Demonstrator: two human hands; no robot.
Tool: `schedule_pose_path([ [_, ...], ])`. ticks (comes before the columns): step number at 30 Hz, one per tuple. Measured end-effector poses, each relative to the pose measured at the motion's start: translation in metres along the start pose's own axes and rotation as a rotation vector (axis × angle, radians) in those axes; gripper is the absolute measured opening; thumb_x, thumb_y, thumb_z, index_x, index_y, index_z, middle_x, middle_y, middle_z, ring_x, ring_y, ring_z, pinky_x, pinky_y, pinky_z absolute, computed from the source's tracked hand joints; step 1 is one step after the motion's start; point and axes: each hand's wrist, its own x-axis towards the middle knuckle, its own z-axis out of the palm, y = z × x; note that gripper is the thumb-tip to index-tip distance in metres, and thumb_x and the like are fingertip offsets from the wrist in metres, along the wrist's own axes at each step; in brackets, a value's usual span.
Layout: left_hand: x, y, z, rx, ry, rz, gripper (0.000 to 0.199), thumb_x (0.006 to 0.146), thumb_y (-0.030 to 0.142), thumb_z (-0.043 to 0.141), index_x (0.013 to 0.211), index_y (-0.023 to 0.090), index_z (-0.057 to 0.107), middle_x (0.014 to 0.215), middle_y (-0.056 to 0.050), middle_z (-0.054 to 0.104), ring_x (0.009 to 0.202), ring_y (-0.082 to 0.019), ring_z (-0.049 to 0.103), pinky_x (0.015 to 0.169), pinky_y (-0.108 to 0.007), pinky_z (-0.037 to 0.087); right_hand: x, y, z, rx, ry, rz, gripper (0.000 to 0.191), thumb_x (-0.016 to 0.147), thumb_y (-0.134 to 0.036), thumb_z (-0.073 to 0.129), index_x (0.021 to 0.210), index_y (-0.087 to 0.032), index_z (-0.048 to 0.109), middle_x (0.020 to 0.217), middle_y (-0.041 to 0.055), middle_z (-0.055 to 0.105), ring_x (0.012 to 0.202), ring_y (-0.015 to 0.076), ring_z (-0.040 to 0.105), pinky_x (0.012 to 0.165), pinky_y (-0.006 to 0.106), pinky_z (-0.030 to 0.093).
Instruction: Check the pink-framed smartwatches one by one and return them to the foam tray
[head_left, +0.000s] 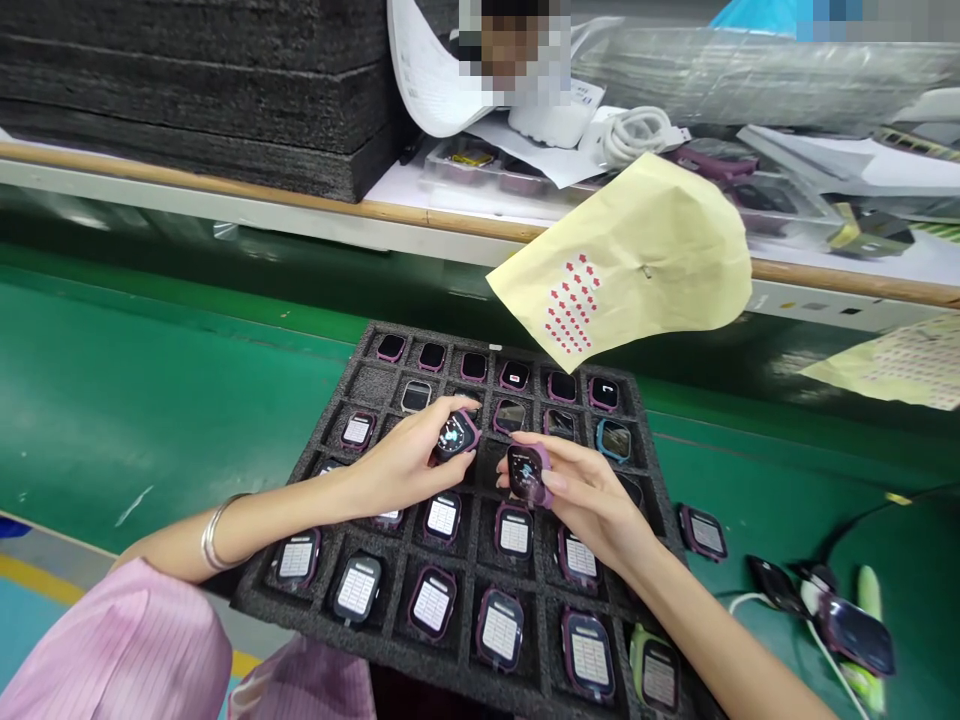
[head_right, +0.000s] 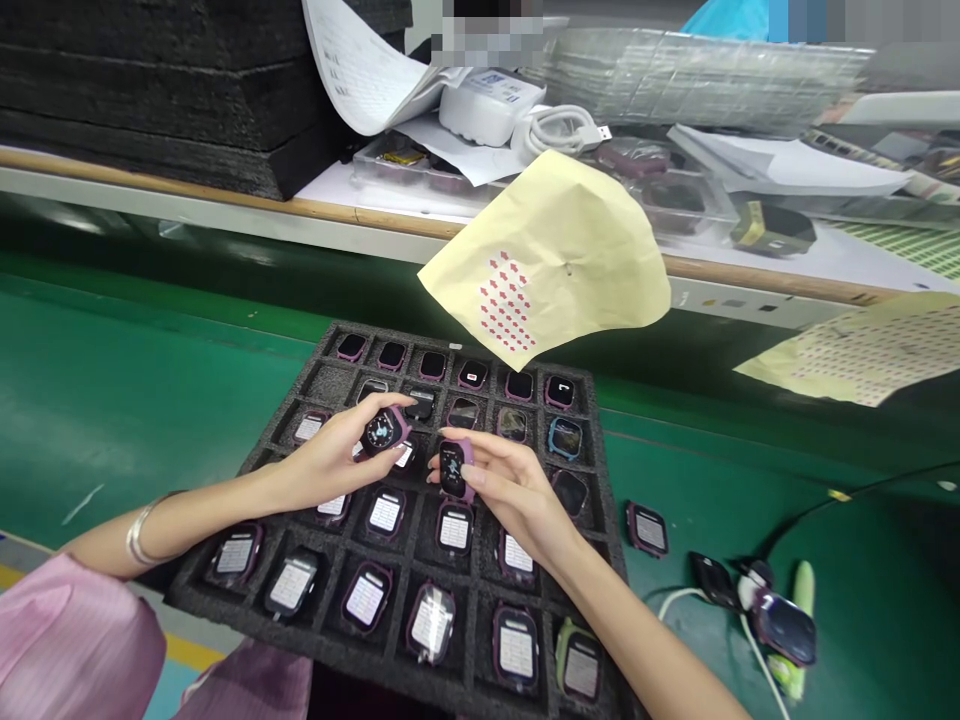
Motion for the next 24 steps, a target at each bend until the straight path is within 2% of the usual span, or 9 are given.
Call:
schedule_pose_path([
  [3, 0.0, 0.0, 0.001, -0.008, -0.007, -0.005, 0.036, 0.086, 0.023, 0.052, 0.121, 0.021, 0.043, 0.099, -0.003, 0.061, 0.082, -0.017, 0.059, 0.074, -0.027, 0.046, 0.0, 0.0, 0.001, -0.012, 0.009, 0.011, 0.034, 0.076, -0.026, 0.076, 0.11, -0.023, 0.071, 0.096, 0.0088, 0.074, 0.09, 0.0257, 0.068, 0.093, 0.042, 0.048],
  [7, 0.001, -0.002, 0.001, -0.018, 0.012, -0.004, 0.037, 0.085, 0.023, 0.052, 0.121, 0.02, 0.043, 0.099, -0.004, 0.061, 0.087, -0.018, 0.06, 0.078, -0.028, 0.046, 0.001, 0.001, 0.0, -0.032, 0.028, 0.011, 0.035, 0.077, -0.028, 0.076, 0.111, -0.023, 0.071, 0.096, 0.0093, 0.073, 0.089, 0.0267, 0.069, 0.094, 0.045, 0.047],
  [12, 0.003, -0.003, 0.001, -0.04, 0.028, -0.014, 0.036, 0.085, 0.024, 0.054, 0.119, 0.02, 0.044, 0.099, -0.004, 0.061, 0.089, -0.018, 0.059, 0.079, -0.029, 0.046, 0.001, 0.0, -0.001, -0.041, 0.027, -0.002, 0.033, 0.078, -0.026, 0.075, 0.11, -0.023, 0.071, 0.097, 0.0084, 0.073, 0.091, 0.0256, 0.068, 0.093, 0.041, 0.048],
  [15, 0.001, 0.0, 0.0, -0.071, 0.06, -0.013, 0.039, 0.085, 0.024, 0.054, 0.122, 0.02, 0.042, 0.102, -0.004, 0.059, 0.094, -0.019, 0.057, 0.08, -0.028, 0.047, -0.002, -0.002, -0.001, -0.043, 0.035, -0.022, 0.033, 0.078, -0.028, 0.075, 0.111, -0.024, 0.071, 0.097, 0.0084, 0.073, 0.092, 0.0267, 0.068, 0.091, 0.041, 0.049],
  [19, -0.002, 0.006, -0.004, -0.092, 0.082, -0.01, 0.038, 0.084, 0.022, 0.055, 0.12, 0.021, 0.044, 0.096, -0.003, 0.058, 0.089, -0.017, 0.056, 0.077, -0.027, 0.048, -0.005, -0.004, -0.001, -0.024, 0.015, -0.037, 0.033, 0.077, -0.029, 0.077, 0.11, -0.025, 0.071, 0.095, 0.0086, 0.074, 0.09, 0.0278, 0.069, 0.087, 0.041, 0.051],
  [24, 0.001, 0.003, -0.004, -0.224, 0.076, -0.114, 0.039, 0.082, 0.026, 0.061, 0.117, 0.022, 0.045, 0.105, -0.005, 0.056, 0.092, -0.018, 0.057, 0.069, -0.026, 0.049, -0.003, -0.006, 0.001, -0.034, 0.003, -0.003, 0.037, 0.08, -0.03, 0.074, 0.116, -0.023, 0.067, 0.102, 0.0107, 0.072, 0.097, 0.0307, 0.068, 0.096, 0.05, 0.045],
])
